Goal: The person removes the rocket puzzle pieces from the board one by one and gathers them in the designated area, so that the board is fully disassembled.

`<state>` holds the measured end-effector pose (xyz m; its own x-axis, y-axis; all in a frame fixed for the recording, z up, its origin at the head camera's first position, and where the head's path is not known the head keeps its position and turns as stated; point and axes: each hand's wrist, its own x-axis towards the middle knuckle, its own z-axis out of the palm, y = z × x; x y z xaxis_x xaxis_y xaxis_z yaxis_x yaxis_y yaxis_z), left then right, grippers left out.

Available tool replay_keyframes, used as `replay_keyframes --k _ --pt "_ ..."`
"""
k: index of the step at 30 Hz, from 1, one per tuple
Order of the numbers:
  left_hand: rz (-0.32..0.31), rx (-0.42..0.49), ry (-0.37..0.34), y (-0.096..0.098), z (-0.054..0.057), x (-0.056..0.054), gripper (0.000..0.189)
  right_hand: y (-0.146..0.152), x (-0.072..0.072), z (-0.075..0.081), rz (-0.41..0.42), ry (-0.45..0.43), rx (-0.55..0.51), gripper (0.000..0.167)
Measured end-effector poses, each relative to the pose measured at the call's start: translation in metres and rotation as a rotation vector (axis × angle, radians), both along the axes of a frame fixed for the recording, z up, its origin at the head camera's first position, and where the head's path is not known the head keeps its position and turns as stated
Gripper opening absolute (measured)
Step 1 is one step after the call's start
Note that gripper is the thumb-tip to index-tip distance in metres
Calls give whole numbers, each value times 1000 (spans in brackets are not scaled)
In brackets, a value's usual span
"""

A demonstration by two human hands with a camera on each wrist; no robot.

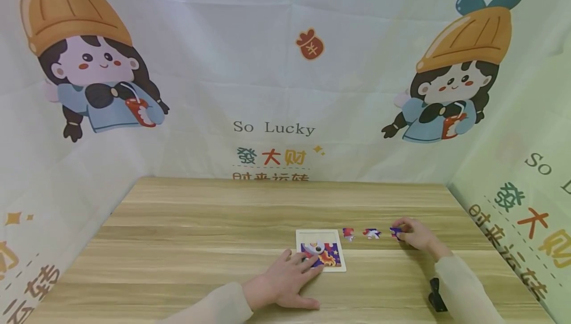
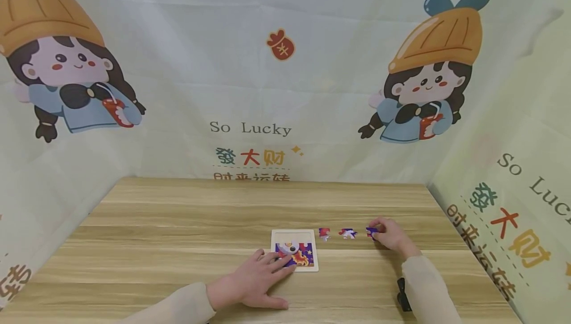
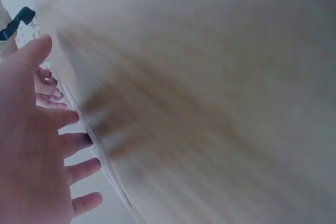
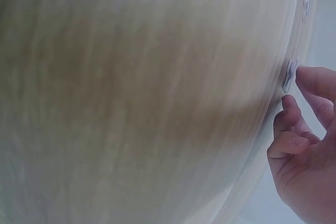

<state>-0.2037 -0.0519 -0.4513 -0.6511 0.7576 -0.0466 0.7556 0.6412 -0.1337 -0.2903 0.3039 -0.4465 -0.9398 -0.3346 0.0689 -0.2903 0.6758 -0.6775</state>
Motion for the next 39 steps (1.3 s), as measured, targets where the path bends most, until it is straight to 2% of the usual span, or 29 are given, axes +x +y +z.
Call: replay_keyframes --k 6,9,15,18,23,27,32,39 --pt "-6 8 35 0 1 1 83 -4 1 2 -5 65 46 21" --pt "7 7 21 0 2 1 83 -8 2 4 -25 67 52 21" --pt "103 27 -66 -1 2 3 82 -17 -1 7 -71 77 46 25" --pt "166 49 -133 -1 2 4 81 -23 -3 9 -57 94 52 26" --pt "226 51 -194 0 2 4 80 -41 -5 13 -17 87 40 27" --pt "233 54 -201 0 2 4 80 -59 -5 15 9 36 -8 26" --pt "231 59 -207 0 3 4 80 -84 -6 18 116 -2 -73 25" --pt "255 42 -236 0 4 4 81 -114 -7 22 262 -37 -57 27"
